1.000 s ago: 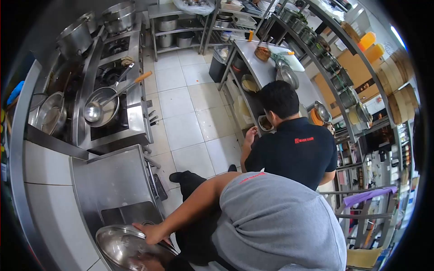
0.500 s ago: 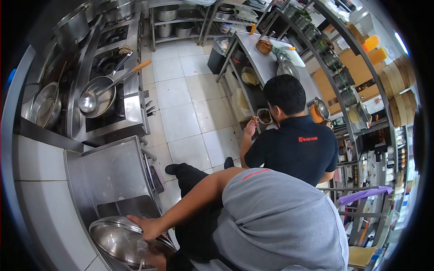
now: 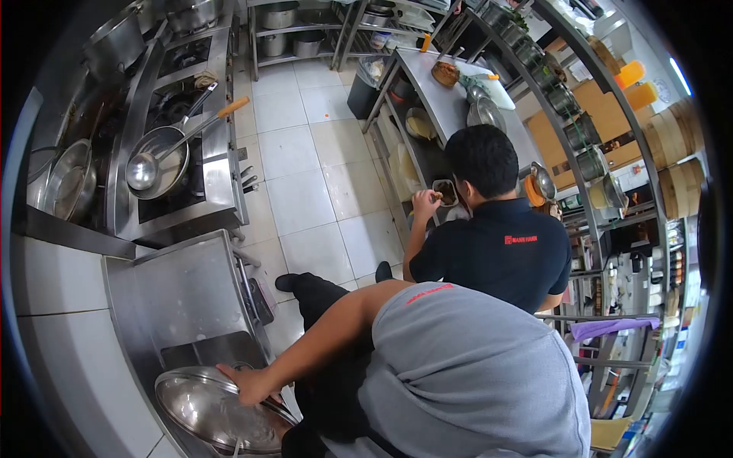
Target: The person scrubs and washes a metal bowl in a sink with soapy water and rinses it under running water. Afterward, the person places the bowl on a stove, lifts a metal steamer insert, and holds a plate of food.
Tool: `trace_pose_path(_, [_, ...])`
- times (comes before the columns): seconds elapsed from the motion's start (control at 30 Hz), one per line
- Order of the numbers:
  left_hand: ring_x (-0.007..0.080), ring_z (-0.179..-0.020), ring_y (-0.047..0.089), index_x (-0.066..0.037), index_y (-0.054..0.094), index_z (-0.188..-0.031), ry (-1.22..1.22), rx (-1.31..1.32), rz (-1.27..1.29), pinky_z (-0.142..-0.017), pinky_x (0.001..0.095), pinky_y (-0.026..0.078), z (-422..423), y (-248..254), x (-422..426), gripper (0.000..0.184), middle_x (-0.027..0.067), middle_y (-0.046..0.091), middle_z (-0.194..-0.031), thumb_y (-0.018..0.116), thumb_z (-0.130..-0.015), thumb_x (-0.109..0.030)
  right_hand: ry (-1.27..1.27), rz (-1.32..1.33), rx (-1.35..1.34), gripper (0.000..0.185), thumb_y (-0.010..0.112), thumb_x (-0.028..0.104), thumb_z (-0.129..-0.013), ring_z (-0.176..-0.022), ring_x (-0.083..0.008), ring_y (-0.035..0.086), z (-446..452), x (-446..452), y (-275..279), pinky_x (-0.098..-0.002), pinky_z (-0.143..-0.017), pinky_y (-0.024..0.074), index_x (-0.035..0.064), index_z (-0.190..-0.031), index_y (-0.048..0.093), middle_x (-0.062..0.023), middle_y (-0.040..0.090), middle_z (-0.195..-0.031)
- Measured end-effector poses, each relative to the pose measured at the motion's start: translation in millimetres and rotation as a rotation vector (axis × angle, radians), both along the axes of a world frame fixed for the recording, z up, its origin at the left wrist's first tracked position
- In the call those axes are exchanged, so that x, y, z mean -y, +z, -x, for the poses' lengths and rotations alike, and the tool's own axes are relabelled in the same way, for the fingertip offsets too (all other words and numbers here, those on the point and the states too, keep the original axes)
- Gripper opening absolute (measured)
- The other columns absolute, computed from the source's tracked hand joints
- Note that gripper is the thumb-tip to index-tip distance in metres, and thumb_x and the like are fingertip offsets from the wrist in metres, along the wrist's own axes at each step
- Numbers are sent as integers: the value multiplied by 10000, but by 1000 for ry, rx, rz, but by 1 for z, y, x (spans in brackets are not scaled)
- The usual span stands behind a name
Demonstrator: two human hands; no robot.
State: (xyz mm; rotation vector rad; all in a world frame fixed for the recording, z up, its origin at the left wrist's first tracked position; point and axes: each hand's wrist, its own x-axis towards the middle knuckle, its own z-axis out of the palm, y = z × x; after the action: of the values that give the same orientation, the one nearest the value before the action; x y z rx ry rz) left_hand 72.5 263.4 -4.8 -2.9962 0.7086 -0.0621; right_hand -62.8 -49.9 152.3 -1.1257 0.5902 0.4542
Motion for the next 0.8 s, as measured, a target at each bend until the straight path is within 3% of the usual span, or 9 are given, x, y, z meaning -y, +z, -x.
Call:
trace_pose_path(0.17, [440,-1469,230,-114,268,-1551,44,-96,114,-1091,666,317,7,2,0,733,203,181,-1612,534,-949,-437,118,-86,-31,1074,546,5,-784,-1278,-505,478,0,-26,-30,-566,-555,633,275,-1580,-124,-257,245,-1561])
trace_pose_path(0.3, [443,-1465,233,-115,273,-1545,181,-367,483,-1081,679,330,20,4,8,733,202,180,-1609,538,-946,-443,99,-188,-37,1051,545,17,-796,-1303,-497,459,-2,-48,-23,-600,-590,624,258,-1582,-110,-244,263,-1566])
trace_pose_path(0.37, [445,-1463,235,-115,275,-1542,287,-492,595,-1076,686,337,32,6,7,733,202,179,-1607,540,-945,-446,99,-80,-91,1037,548,31,-803,-1261,-514,494,-6,-47,-7,-609,-602,622,232,-1581,-108,-302,296,-1524])
trace_pose_path(0.43, [447,-1461,237,-116,278,-1540,408,-614,700,-1070,692,344,46,11,3,733,202,178,-1605,542,-944,-450,75,3,-111,1031,550,35,-808,-1242,-520,509,-22,-53,-44,-588,-603,627,231,-1583,-100,-320,305,-1509])
trace_pose_path(0.5, [448,-1459,239,-116,281,-1537,545,-742,814,-1065,699,351,62,12,-1,732,201,178,-1604,544,-942,-453,4,58,-112,1017,557,60,-814,-1209,-531,534,-8,-25,-21,-564,-682,630,235,-1592,-74,-357,342,-1467])
trace_pose_path(0.6, [451,-1456,241,-117,284,-1533,765,-931,1013,-1057,708,361,87,16,-10,732,201,177,-1601,547,-941,-458,41,65,-144,1019,578,81,-806,-1228,-533,522,2,5,11,-554,-701,626,225,-1598,-47,-360,294,-1505])
trace_pose_path(0.63, [451,-1455,242,-117,286,-1532,829,-1004,1091,-1054,712,364,96,16,-18,732,200,176,-1600,548,-940,-459,50,60,-141,1019,578,81,-806,-1228,-533,522,2,-1,-14,-554,-701,626,225,-1598,-47,-360,294,-1505])
trace_pose_path(0.73, [454,-1452,245,-118,289,-1527,1071,-1230,1404,-1046,721,374,134,28,-50,732,200,175,-1598,552,-938,-464,-22,-16,-81,1084,653,171,-797,-1256,-512,509,-14,-33,-56,-600,-648,616,243,-1594,-79,-306,104,-1608])
trace_pose_path(0.8, [456,-1450,247,-118,292,-1525,1246,-1377,1657,-1041,728,381,180,36,-59,732,199,174,-1596,554,-937,-467,-1,-130,-43,1108,654,166,-820,-1264,-488,505,-2,-39,-52,-611,-688,604,251,-1552,-173,-301,162,-1580])
